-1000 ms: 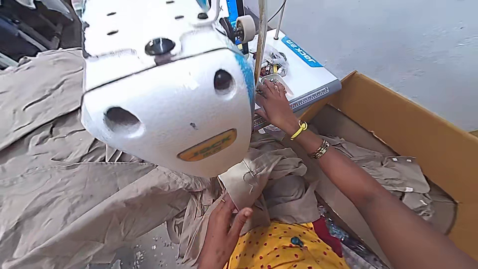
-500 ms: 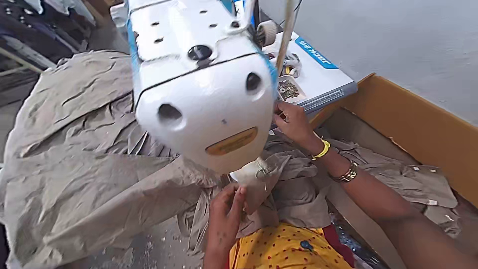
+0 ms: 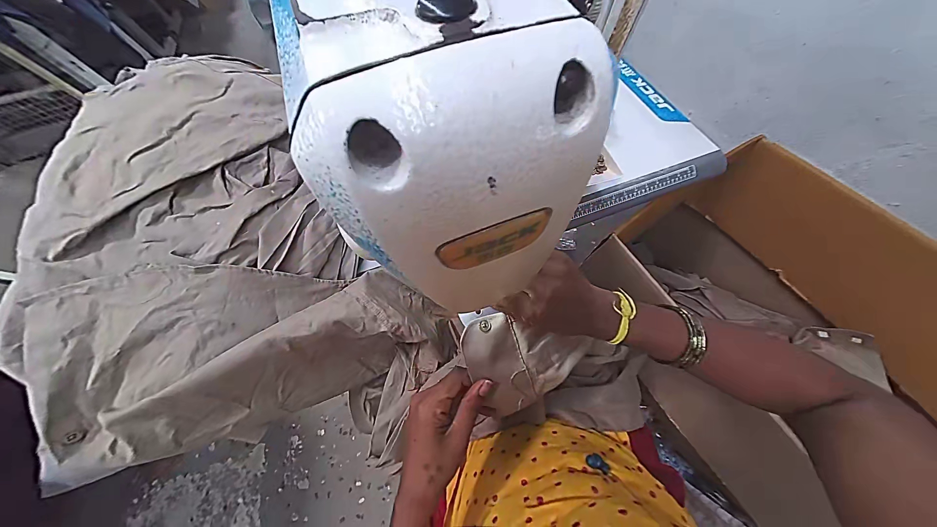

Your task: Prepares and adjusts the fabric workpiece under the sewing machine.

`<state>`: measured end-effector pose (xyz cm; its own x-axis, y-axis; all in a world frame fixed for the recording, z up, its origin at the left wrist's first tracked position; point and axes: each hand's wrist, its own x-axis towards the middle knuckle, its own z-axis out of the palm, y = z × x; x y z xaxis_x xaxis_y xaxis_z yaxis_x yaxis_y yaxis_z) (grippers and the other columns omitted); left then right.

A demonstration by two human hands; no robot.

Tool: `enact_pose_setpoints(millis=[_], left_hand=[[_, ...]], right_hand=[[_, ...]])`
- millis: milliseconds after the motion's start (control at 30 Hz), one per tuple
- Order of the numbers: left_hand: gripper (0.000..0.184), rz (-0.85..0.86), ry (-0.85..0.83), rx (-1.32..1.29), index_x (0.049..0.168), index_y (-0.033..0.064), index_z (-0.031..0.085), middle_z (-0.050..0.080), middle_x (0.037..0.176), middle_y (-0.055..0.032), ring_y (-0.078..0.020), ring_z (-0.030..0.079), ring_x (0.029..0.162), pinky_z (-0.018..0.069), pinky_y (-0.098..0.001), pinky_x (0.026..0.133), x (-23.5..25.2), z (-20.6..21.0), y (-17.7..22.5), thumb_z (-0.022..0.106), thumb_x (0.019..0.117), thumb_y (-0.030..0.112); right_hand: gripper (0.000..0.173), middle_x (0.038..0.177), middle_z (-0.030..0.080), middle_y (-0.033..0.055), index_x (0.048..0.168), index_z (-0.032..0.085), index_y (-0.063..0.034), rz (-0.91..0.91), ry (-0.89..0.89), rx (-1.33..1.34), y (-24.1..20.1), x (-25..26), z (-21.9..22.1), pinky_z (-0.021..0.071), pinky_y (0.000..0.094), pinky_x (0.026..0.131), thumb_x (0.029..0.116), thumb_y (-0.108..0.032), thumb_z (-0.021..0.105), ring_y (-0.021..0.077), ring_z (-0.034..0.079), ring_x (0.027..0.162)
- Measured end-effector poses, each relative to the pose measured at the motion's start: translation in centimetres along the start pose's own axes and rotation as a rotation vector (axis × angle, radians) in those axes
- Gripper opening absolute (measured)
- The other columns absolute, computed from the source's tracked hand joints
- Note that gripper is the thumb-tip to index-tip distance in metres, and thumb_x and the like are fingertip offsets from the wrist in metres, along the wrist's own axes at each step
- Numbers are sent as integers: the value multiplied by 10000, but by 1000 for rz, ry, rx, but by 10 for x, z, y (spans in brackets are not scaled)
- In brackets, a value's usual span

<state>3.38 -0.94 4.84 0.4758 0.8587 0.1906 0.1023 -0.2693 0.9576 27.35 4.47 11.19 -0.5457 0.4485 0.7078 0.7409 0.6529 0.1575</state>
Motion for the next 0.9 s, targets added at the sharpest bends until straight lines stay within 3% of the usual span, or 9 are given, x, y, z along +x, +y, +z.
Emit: enact_pose_setpoints(millis=[100,233,433,467,533,633,733,900], left_hand=[[264,-26,-4,-62,934,66,695,732,792,26,-67,724,679,637,-256,622,-2,2,-2,602,1030,294],[262,-53,4,-93,952,62,688,735,814,22,-92,736,688,650,-282,625,1,4,-2,588,1039,288],[179,-134,54,-183,958,47,665,741,813,12,-118,742,678,654,-301,627,-2,11,4,566,1035,175],[176,-133,56,-182,964,44,664,743,819,11,-119,743,683,655,-301,630,-2,11,5,564,1037,170],[185,-131,65,-170,966,43,668,742,820,11,-119,742,682,655,-303,625,-3,9,5,561,1041,174],[197,-143,74,-169,953,51,665,732,806,12,-118,736,662,652,-303,603,-3,9,3,562,1039,196],[186,-144,49,-182,962,54,666,736,813,17,-115,736,662,650,-297,604,2,9,4,566,1039,190],[225,-110,27,-164,959,65,669,734,809,27,-101,732,654,646,-282,596,6,9,2,568,1046,246]], right_hand=[[208,700,671,35,824,679,-100,-44,16,-1,2,-1,2,470,288,593,994,-88,560,178,646,678],[209,664,655,18,773,722,-115,70,-35,-34,-6,5,-3,452,304,569,949,-110,610,179,645,672],[132,733,699,53,775,742,-101,161,9,-15,-8,2,7,488,332,580,888,-107,674,211,682,725],[124,757,712,63,776,737,-87,221,28,47,-8,-2,8,513,321,615,885,-128,694,202,692,744],[186,784,673,71,790,674,-39,524,21,377,-10,-6,8,534,266,654,865,-184,764,137,660,746],[338,721,550,-25,869,558,-82,989,-203,818,-5,-1,0,448,212,616,799,-210,863,34,528,649],[321,702,501,-48,870,543,-91,1075,-263,897,-2,6,3,399,195,594,828,-204,840,14,468,621],[247,727,515,-33,917,570,-65,1025,-350,895,2,9,0,397,197,602,903,-198,777,20,469,632]])
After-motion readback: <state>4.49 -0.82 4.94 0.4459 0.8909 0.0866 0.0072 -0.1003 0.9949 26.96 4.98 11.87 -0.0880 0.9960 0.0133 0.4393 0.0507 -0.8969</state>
